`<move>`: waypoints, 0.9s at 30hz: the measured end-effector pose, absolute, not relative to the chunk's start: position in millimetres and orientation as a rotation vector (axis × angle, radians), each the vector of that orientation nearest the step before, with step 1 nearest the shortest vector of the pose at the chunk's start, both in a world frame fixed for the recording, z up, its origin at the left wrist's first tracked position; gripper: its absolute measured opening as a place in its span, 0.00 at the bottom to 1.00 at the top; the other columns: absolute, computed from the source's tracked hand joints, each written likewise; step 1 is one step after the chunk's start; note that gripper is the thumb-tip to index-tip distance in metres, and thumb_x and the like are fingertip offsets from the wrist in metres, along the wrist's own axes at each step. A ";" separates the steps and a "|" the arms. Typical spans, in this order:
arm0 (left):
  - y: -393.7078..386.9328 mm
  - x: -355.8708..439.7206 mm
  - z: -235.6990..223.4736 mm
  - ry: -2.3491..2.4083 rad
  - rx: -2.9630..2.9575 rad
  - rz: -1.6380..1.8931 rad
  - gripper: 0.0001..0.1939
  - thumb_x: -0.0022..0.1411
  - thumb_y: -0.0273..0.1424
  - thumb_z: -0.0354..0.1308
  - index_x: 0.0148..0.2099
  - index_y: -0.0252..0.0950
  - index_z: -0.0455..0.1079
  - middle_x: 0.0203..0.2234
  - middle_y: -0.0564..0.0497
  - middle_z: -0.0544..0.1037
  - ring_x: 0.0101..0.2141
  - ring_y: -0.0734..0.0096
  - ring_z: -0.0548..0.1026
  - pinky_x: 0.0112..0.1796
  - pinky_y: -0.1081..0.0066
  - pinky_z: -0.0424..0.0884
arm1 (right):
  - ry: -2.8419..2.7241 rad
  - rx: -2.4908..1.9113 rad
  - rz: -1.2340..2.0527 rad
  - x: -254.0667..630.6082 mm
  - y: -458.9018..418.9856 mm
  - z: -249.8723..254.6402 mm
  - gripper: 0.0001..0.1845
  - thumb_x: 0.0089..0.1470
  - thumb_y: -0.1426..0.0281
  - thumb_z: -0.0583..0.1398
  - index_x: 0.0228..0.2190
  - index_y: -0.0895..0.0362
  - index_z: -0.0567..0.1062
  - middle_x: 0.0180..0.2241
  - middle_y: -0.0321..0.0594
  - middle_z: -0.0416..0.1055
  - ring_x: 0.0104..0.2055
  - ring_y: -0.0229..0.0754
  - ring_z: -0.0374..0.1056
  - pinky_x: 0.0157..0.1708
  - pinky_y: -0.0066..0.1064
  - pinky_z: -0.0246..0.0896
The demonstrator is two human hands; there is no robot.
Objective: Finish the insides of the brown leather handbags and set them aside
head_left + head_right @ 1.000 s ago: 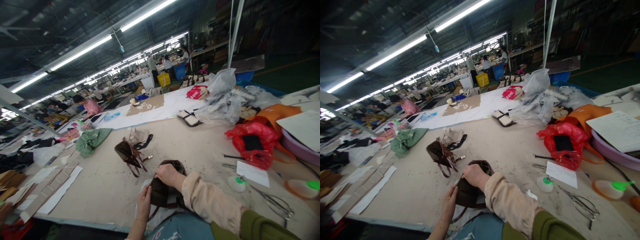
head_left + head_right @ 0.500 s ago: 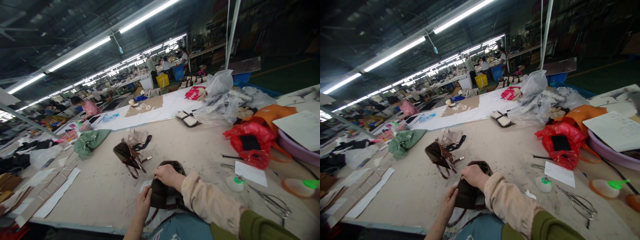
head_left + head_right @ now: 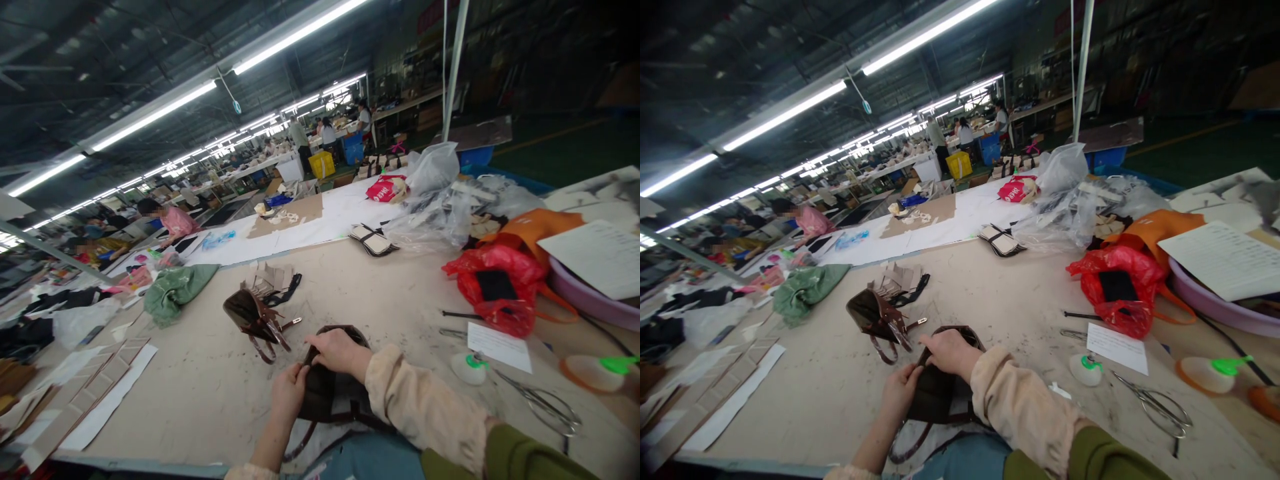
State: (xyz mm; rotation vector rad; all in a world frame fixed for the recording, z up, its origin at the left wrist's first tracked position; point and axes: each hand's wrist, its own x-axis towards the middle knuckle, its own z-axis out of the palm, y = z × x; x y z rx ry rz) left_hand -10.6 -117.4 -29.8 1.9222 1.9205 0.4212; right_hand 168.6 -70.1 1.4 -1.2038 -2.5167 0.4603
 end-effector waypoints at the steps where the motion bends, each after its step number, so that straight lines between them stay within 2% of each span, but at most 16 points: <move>1: -117.9 -11.0 -29.8 1.922 1.924 0.433 0.14 0.57 0.36 0.48 0.26 0.36 0.69 0.19 0.52 0.72 0.24 0.72 0.69 0.27 0.75 0.58 | -2.516 -1.224 0.460 171.6 -68.8 1.8 0.20 0.49 0.64 0.58 0.44 0.56 0.65 0.33 0.43 0.73 0.37 0.45 0.69 0.32 0.30 0.59; 6: -118.0 -13.0 -30.2 1.877 1.947 0.440 0.14 0.57 0.36 0.47 0.25 0.36 0.68 0.18 0.53 0.70 0.23 0.74 0.68 0.26 0.76 0.57 | -2.507 -1.293 0.456 177.9 -63.6 2.1 0.11 0.52 0.64 0.56 0.37 0.56 0.68 0.33 0.44 0.73 0.37 0.45 0.69 0.32 0.30 0.60; 13: -117.3 -13.3 -32.0 1.843 1.935 0.441 0.15 0.57 0.36 0.47 0.24 0.36 0.66 0.16 0.55 0.68 0.22 0.74 0.66 0.25 0.76 0.57 | -2.493 -1.288 0.446 175.1 -62.3 1.4 0.12 0.53 0.65 0.54 0.39 0.55 0.69 0.34 0.44 0.73 0.38 0.45 0.69 0.34 0.31 0.61; 21: -117.7 -9.4 -26.3 1.840 1.930 0.431 0.14 0.57 0.34 0.47 0.23 0.35 0.65 0.15 0.55 0.67 0.21 0.75 0.64 0.25 0.76 0.55 | -2.525 -1.280 0.376 173.4 -60.1 -1.0 0.12 0.54 0.64 0.52 0.33 0.55 0.73 0.33 0.43 0.74 0.36 0.44 0.69 0.32 0.31 0.62; 27: -110.5 -10.1 -23.9 1.868 1.932 0.233 0.13 0.57 0.32 0.48 0.24 0.35 0.67 0.17 0.54 0.70 0.23 0.74 0.67 0.26 0.77 0.55 | -2.538 -1.306 0.406 170.7 -58.1 -2.7 0.13 0.54 0.64 0.52 0.32 0.56 0.75 0.33 0.44 0.74 0.36 0.45 0.69 0.33 0.32 0.63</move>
